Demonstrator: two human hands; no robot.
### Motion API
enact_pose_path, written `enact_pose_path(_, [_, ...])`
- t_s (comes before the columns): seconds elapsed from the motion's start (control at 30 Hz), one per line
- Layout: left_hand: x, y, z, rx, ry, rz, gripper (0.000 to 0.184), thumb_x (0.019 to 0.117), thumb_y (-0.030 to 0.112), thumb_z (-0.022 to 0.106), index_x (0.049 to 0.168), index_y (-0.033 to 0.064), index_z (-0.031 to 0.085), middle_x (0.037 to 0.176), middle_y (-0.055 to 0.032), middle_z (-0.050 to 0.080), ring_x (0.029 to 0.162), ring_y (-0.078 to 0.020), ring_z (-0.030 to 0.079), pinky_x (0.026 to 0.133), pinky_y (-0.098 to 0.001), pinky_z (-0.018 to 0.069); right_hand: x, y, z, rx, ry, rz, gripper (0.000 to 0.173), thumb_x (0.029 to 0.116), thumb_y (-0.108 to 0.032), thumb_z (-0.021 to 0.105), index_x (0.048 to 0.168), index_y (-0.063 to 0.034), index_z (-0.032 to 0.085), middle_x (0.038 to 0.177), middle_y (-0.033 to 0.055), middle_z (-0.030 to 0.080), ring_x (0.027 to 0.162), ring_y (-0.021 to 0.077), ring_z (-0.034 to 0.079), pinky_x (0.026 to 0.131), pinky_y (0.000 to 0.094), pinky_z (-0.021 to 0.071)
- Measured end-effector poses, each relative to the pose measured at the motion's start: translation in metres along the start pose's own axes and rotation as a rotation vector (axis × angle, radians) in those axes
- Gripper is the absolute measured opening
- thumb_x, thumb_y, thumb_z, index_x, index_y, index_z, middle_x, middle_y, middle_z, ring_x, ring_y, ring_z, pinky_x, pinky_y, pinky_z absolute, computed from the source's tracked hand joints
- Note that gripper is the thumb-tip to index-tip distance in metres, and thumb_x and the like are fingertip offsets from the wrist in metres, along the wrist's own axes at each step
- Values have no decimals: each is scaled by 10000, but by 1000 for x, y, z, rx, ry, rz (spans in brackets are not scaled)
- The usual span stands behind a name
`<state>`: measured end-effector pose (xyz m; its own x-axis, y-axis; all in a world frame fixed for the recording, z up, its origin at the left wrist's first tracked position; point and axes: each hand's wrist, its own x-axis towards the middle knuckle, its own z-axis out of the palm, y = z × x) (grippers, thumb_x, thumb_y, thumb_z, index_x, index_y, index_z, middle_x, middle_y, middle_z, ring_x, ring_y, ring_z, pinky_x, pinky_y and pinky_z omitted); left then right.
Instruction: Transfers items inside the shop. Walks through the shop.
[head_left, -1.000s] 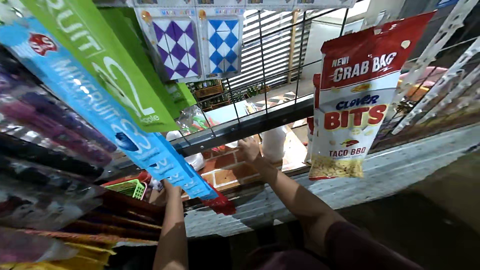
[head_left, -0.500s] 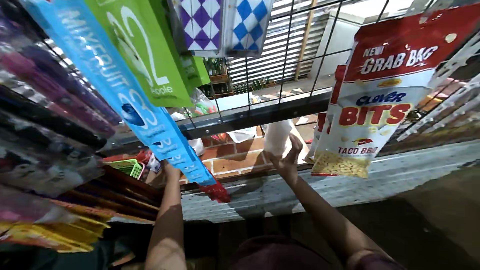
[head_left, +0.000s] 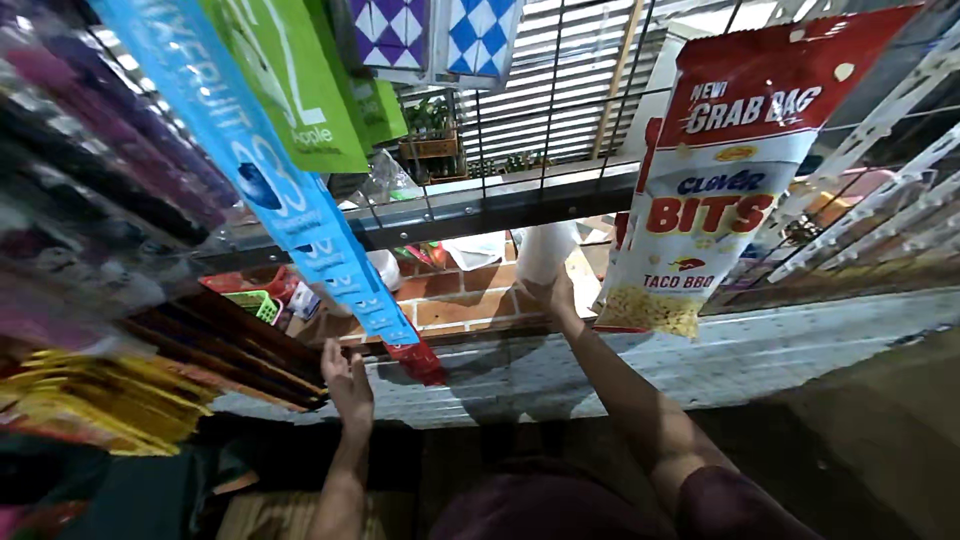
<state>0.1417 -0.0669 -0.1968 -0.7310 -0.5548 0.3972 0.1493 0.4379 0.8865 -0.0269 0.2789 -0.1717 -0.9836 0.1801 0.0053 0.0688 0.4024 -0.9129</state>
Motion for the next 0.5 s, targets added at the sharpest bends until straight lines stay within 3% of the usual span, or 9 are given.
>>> enact_pose_path(0.1, [-63, 18, -12, 97, 17, 186, 688, 954, 284, 538, 1397, -213, 361, 1484, -384, 388, 1388, -327, 445, 1101, -406, 429, -23, 23, -1, 54, -21, -119, 831, 828, -184, 847, 1451, 142, 404, 1381, 315, 560, 1314, 347, 560, 1143, 430, 432])
enact_pose_path(0.13, [-81, 26, -13, 124, -1, 231, 653, 965, 321, 558, 1363, -178, 420, 1457, -350, 444, 1377, -291, 474, 1089, -392, 446, -39, 26, -1, 59, -33, -179, 778, 830, -186, 840, 1406, 162, 450, 1343, 316, 588, 1283, 331, 587, 1125, 416, 449])
enact_pose_path(0.2, [-108, 38, -7, 54, -101, 291, 509, 987, 371, 619, 1342, 20, 522, 1466, -150, 509, 1378, -119, 482, 1094, -291, 457, -81, 21, -2, 79, -114, -307, 668, 842, -196, 808, 1326, 173, 532, 1263, 288, 646, 1200, 269, 644, 1067, 379, 500])
enact_pose_path(0.23, [-116, 45, -1, -17, -182, 269, 542, 959, 361, 665, 1375, 40, 531, 1489, -127, 503, 1380, -94, 477, 1094, -276, 461, -101, 15, -1, 95, -196, -361, 608, 855, -179, 786, 1305, 162, 563, 1236, 266, 667, 1169, 246, 661, 1043, 375, 519])
enact_pose_path(0.27, [-122, 53, 2, -97, -278, 211, 654, 921, 357, 724, 1430, 17, 496, 1528, -142, 472, 1401, -100, 460, 1105, -286, 458, -118, 10, 1, 97, -293, -410, 557, 866, -156, 769, 1296, 141, 577, 1223, 235, 677, 1151, 222, 667, 1030, 369, 532])
enact_pose_path(0.33, [-130, 73, 5, -119, -422, 96, 891, 845, 415, 798, 1470, -82, 405, 1556, -223, 422, 1432, -153, 435, 1136, -319, 427, -148, -12, 5, 52, -500, -509, 565, 837, -150, 785, 1309, 99, 601, 1262, 225, 670, 1173, 262, 661, 1044, 424, 523])
enact_pose_path(0.4, [-137, 98, 2, 3, -462, -47, 899, 788, 393, 825, 1360, -206, 475, 1413, -330, 526, 1340, -270, 528, 1115, -376, 430, -168, -29, 16, 96, -669, -620, 594, 783, -156, 828, 1291, 73, 623, 1245, 227, 671, 1146, 293, 664, 1015, 461, 531])
enact_pose_path(0.43, [-138, 109, 2, 21, -424, -148, 800, 784, 352, 833, 1283, -201, 542, 1303, -281, 622, 1244, -228, 597, 1071, -345, 466, -173, -35, 26, 95, -741, -678, 598, 779, -163, 830, 1299, 52, 630, 1253, 222, 668, 1157, 308, 655, 1015, 476, 526])
enact_pose_path(0.5, [-137, 128, 7, -218, -172, -524, 570, 786, -4, 808, 1249, -165, 517, 1119, -150, 676, 1031, -102, 657, 933, -260, 546, -185, -54, 40, -24, -877, -762, 607, 834, -159, 795, 1383, 15, 603, 1352, 225, 630, 1264, 364, 602, 1067, 539, 476])
